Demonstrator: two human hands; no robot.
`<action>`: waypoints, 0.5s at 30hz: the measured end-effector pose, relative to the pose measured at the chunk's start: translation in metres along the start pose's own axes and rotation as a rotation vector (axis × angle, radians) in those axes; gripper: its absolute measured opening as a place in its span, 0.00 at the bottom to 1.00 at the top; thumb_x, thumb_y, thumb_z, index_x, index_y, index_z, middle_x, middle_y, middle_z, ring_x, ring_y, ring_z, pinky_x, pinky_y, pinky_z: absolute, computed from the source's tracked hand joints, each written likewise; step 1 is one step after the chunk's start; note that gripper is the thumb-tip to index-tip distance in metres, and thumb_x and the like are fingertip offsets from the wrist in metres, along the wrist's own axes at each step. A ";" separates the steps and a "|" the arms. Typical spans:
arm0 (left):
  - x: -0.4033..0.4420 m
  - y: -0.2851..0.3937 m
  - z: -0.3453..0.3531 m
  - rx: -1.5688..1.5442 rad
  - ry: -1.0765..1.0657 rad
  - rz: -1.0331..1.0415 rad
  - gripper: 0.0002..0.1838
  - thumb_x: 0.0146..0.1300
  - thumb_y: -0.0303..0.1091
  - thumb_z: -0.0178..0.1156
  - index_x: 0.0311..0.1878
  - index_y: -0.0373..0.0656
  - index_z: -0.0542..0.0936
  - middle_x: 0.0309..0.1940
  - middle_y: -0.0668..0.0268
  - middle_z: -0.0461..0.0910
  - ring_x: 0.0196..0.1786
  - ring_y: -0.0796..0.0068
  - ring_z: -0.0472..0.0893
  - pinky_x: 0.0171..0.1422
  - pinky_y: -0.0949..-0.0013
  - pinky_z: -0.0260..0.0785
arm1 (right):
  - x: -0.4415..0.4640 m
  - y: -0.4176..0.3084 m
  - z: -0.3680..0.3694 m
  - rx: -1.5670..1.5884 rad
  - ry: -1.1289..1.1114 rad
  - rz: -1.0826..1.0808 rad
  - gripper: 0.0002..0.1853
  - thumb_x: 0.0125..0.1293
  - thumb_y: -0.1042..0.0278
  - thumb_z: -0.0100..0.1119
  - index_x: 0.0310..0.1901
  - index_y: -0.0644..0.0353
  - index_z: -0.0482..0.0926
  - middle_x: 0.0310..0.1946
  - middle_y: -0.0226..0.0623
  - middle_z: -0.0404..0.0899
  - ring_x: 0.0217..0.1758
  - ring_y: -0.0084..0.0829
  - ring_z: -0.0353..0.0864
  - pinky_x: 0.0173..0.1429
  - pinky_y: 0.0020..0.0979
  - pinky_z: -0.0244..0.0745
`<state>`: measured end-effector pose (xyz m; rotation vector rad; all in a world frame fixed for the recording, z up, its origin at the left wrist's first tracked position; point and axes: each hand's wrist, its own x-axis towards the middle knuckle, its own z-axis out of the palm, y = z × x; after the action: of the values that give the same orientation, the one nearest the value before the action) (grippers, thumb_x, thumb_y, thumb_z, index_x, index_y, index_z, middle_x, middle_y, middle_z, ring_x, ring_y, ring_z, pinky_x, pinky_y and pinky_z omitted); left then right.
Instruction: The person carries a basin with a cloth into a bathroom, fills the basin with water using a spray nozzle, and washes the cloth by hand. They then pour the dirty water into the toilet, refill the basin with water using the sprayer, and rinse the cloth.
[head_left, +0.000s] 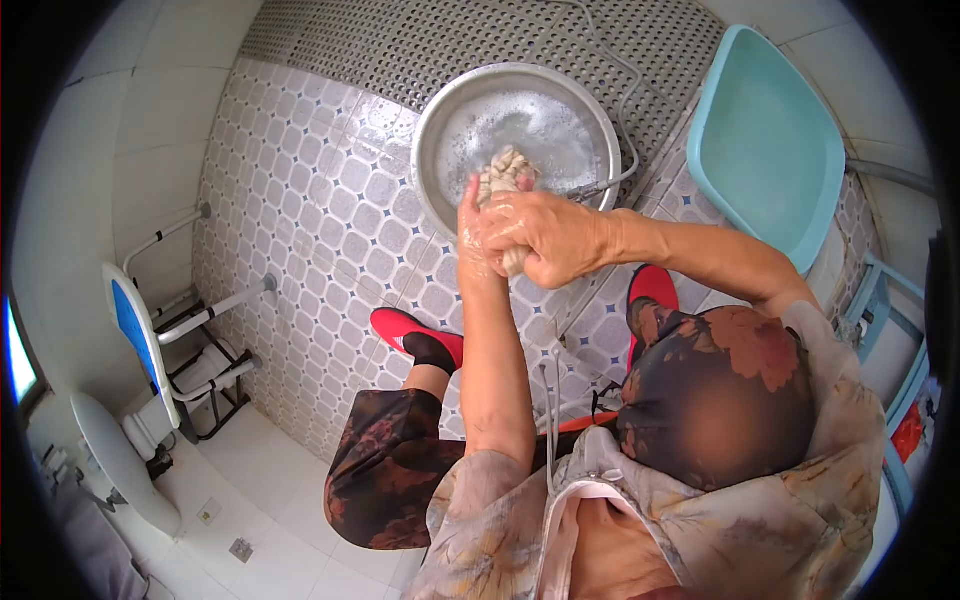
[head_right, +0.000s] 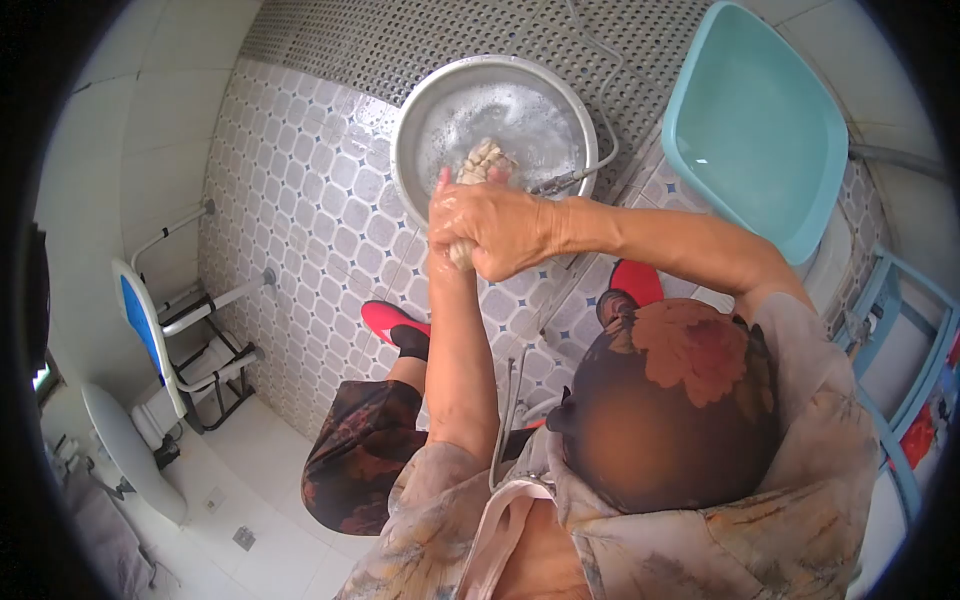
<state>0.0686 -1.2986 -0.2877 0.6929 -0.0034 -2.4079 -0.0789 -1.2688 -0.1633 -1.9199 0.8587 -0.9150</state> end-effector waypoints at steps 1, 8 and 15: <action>-0.001 -0.002 -0.005 0.008 0.048 -0.029 0.26 0.67 0.53 0.47 0.55 0.39 0.73 0.49 0.55 0.77 0.53 0.57 0.77 0.61 0.55 0.69 | 0.000 -0.002 0.000 0.048 -0.074 -0.009 0.15 0.34 0.82 0.46 0.28 0.60 0.77 0.30 0.41 0.74 0.39 0.47 0.74 0.45 0.39 0.71; -0.018 -0.018 0.007 -0.071 0.101 0.156 0.27 0.69 0.48 0.49 0.62 0.39 0.66 0.55 0.56 0.74 0.55 0.60 0.76 0.60 0.61 0.71 | 0.002 0.105 -0.028 0.511 0.016 0.448 0.13 0.51 0.73 0.54 0.41 0.60 0.78 0.39 0.27 0.78 0.45 0.22 0.74 0.51 0.25 0.69; -0.028 -0.019 0.025 -0.129 -0.124 0.215 0.37 0.54 0.48 0.63 0.65 0.46 0.63 0.52 0.59 0.73 0.52 0.63 0.76 0.57 0.60 0.73 | -0.002 0.151 0.000 0.727 0.169 0.678 0.25 0.62 0.59 0.58 0.59 0.59 0.72 0.50 0.31 0.75 0.55 0.23 0.71 0.60 0.26 0.65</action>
<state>0.0644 -1.2714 -0.2561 0.4589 0.0254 -2.2181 -0.1132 -1.3323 -0.2963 -0.8508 1.0028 -0.8086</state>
